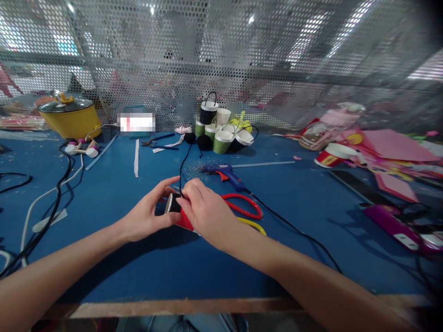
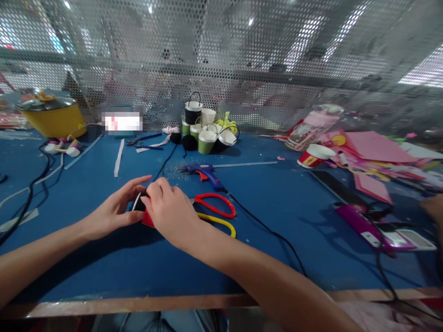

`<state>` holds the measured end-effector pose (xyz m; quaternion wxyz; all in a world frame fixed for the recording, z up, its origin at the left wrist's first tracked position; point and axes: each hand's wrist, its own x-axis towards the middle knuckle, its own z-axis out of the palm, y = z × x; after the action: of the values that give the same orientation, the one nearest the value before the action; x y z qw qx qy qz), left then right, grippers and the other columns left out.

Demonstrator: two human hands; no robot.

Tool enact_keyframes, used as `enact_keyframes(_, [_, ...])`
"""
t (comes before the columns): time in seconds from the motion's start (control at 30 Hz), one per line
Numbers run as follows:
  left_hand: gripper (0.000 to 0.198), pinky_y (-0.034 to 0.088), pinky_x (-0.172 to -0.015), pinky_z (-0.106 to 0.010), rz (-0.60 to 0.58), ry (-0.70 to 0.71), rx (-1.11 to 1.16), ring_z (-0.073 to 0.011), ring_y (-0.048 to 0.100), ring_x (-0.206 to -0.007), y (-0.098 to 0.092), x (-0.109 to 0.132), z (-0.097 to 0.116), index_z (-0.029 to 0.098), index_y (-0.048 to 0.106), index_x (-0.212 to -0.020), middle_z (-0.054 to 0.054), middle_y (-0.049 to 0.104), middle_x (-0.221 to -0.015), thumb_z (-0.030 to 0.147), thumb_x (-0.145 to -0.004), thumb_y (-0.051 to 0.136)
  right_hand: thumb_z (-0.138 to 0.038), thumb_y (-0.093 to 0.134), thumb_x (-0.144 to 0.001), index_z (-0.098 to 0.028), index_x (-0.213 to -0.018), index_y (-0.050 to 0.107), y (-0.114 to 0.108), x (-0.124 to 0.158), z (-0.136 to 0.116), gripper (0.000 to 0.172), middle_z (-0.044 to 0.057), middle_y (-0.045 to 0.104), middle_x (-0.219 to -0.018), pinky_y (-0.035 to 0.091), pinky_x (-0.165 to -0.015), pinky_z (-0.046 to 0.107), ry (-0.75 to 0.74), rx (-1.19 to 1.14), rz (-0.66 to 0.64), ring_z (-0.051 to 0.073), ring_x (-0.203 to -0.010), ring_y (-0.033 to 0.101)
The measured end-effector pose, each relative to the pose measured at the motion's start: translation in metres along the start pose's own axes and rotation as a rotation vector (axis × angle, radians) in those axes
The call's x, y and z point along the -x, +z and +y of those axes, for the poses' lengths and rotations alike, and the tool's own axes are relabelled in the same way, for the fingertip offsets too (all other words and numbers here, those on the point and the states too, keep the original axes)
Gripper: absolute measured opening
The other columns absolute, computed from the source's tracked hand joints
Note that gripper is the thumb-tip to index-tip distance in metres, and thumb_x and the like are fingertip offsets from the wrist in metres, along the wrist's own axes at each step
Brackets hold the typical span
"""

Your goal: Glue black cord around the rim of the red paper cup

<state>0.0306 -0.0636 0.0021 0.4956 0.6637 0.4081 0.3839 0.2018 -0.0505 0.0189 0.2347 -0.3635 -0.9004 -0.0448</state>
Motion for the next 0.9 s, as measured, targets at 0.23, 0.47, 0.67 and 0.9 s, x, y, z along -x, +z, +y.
enact_keyframes(0.23, [0.065, 0.035, -0.094, -0.042, 0.014, -0.033, 0.02, -0.0232, 0.048, -0.104, 0.001, 0.001, 0.0, 0.023, 0.034, -0.132, -0.007, 0.054, -0.11, 0.023, -0.072, 0.06, -0.022, 0.025, -0.095, -0.014, -0.086, 0.05, 0.003, 0.001, -0.002, 0.027, 0.01, 0.054, -0.078, 0.041, -0.058, 0.031, -0.096, 0.075, 0.087, 0.019, -0.066, 0.05])
enact_keyframes(0.47, [0.073, 0.034, -0.092, -0.042, -0.014, 0.032, 0.011, -0.023, 0.049, -0.101, 0.003, 0.001, 0.002, 0.023, 0.026, -0.135, -0.007, 0.052, -0.105, 0.022, -0.072, 0.062, -0.022, 0.042, -0.088, -0.02, -0.075, 0.043, -0.014, -0.008, 0.007, 0.014, 0.001, 0.049, -0.075, 0.039, -0.061, 0.028, 0.154, -0.385, -0.081, 0.014, -0.066, 0.046])
enact_keyframes(0.67, [0.073, 0.035, -0.095, -0.041, -0.032, 0.157, -0.1, -0.0231, 0.047, -0.107, 0.006, 0.007, 0.002, 0.027, 0.022, -0.133, -0.007, 0.049, -0.111, 0.016, -0.073, 0.062, -0.032, 0.049, -0.085, -0.019, -0.069, 0.045, -0.027, -0.034, 0.028, 0.021, -0.006, 0.045, -0.059, 0.032, -0.051, 0.024, 0.39, -0.774, -0.246, 0.009, -0.053, 0.039])
enact_keyframes(0.9, [0.044, 0.042, -0.091, -0.036, -0.151, 0.267, -0.333, -0.0222, 0.053, -0.101, 0.006, 0.01, 0.012, 0.022, 0.049, -0.116, -0.006, 0.054, -0.109, 0.017, -0.074, 0.062, -0.026, 0.058, -0.08, -0.017, -0.066, 0.051, -0.01, -0.071, 0.033, 0.018, -0.005, 0.052, -0.056, 0.038, -0.05, 0.02, 0.321, -0.866, -0.361, 0.007, -0.05, 0.047])
